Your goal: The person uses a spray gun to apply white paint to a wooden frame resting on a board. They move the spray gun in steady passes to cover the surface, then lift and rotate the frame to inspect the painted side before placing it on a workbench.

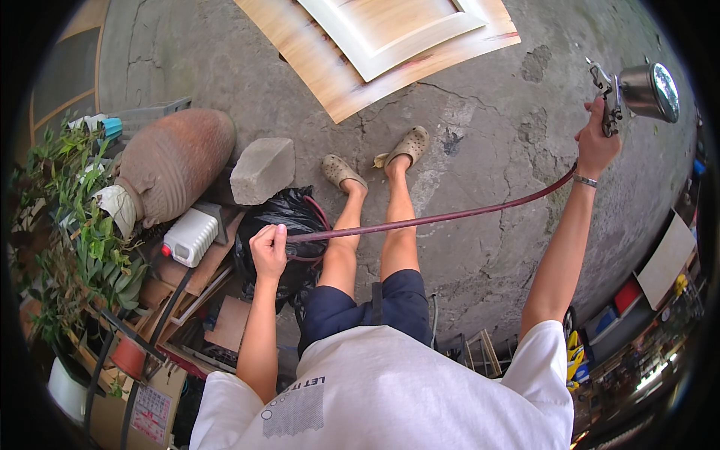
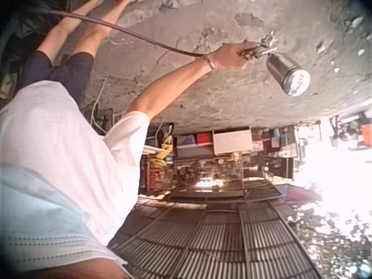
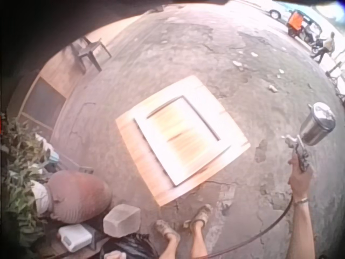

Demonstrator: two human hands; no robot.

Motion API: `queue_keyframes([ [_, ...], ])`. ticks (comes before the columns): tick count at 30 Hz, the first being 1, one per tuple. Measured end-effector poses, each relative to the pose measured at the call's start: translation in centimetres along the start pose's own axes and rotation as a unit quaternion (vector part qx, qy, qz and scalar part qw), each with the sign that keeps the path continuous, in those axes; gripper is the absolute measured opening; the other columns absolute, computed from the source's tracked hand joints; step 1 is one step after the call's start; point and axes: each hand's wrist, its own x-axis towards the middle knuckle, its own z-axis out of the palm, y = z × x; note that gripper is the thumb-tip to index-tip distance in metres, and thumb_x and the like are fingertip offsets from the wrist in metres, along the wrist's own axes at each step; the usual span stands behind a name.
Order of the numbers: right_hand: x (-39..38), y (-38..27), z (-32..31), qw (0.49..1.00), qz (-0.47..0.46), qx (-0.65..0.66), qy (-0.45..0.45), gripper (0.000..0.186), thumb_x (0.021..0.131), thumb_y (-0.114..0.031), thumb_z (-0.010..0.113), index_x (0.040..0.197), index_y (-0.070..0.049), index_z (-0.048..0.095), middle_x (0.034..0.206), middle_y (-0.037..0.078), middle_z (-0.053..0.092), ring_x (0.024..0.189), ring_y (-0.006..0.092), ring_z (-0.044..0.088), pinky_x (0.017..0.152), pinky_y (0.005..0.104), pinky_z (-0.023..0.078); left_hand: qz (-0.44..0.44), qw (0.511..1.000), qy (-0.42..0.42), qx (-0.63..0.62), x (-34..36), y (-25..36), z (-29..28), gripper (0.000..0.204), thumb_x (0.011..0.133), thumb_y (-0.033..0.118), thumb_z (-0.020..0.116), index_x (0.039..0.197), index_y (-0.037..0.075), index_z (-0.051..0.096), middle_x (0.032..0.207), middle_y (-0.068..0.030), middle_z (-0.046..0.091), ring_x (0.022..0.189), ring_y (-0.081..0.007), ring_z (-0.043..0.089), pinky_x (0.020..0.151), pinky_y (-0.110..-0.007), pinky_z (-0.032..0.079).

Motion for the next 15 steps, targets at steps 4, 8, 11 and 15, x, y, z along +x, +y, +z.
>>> queue_keyframes([
  [4, -0.2, 0.0, 0.2, 1.0, -0.009, -0.003, 0.003, 0.037, 0.096, -0.035, 0.067, 0.087, -0.001, 0.076, 0.071, 0.004, 0.072, 0.043, 0.0088, 0.056, 0.04, 0.0285, 0.041, 0.006, 1.0, 0.003, -0.001, -0.1, -0.3, -0.1, 0.038, 0.097, 0.011, 0.057, 0.065, -0.004, 0.041, 0.058, -0.0143, 0.037, 0.051, -0.0264, 0.039, 0.051, -0.038, 0.031],
  [8, -0.5, 0.4, 0.6, 1.0, 0.005, -0.03, -0.001, 0.038, 0.096, -0.037, 0.067, 0.085, -0.001, 0.076, 0.07, 0.003, 0.072, 0.043, 0.009, 0.056, 0.04, 0.0276, 0.04, 0.009, 1.0, 0.007, -0.003, -0.3, -0.6, -0.2, 0.038, 0.097, 0.011, 0.057, 0.065, -0.004, 0.041, 0.057, -0.0141, 0.037, 0.051, -0.0263, 0.039, 0.051, -0.038, 0.031],
  [11, -1.7, 0.2, 1.2, 0.998, 0.026, -0.048, -0.021, 0.039, 0.096, -0.038, 0.067, 0.083, -0.003, 0.076, 0.065, 0.001, 0.068, 0.042, 0.0085, 0.054, 0.041, 0.0273, 0.039, 0.012, 1.0, 0.014, 0.001, -0.4, -1.2, -0.7, 0.039, 0.097, 0.011, 0.057, 0.064, -0.003, 0.041, 0.057, -0.014, 0.037, 0.05, -0.0258, 0.039, 0.051, -0.038, 0.03],
  [15, -5.0, 0.4, 2.3, 0.996, -0.006, -0.049, -0.075, 0.039, 0.095, -0.04, 0.068, 0.082, -0.004, 0.074, 0.061, 0.001, 0.065, 0.049, 0.009, 0.057, 0.048, 0.0272, 0.042, 0.017, 0.999, 0.035, 0.01, -0.3, -2.5, -1.8, 0.04, 0.097, 0.011, 0.056, 0.064, -0.003, 0.04, 0.056, -0.0131, 0.036, 0.05, -0.0244, 0.039, 0.051, -0.038, 0.029],
])
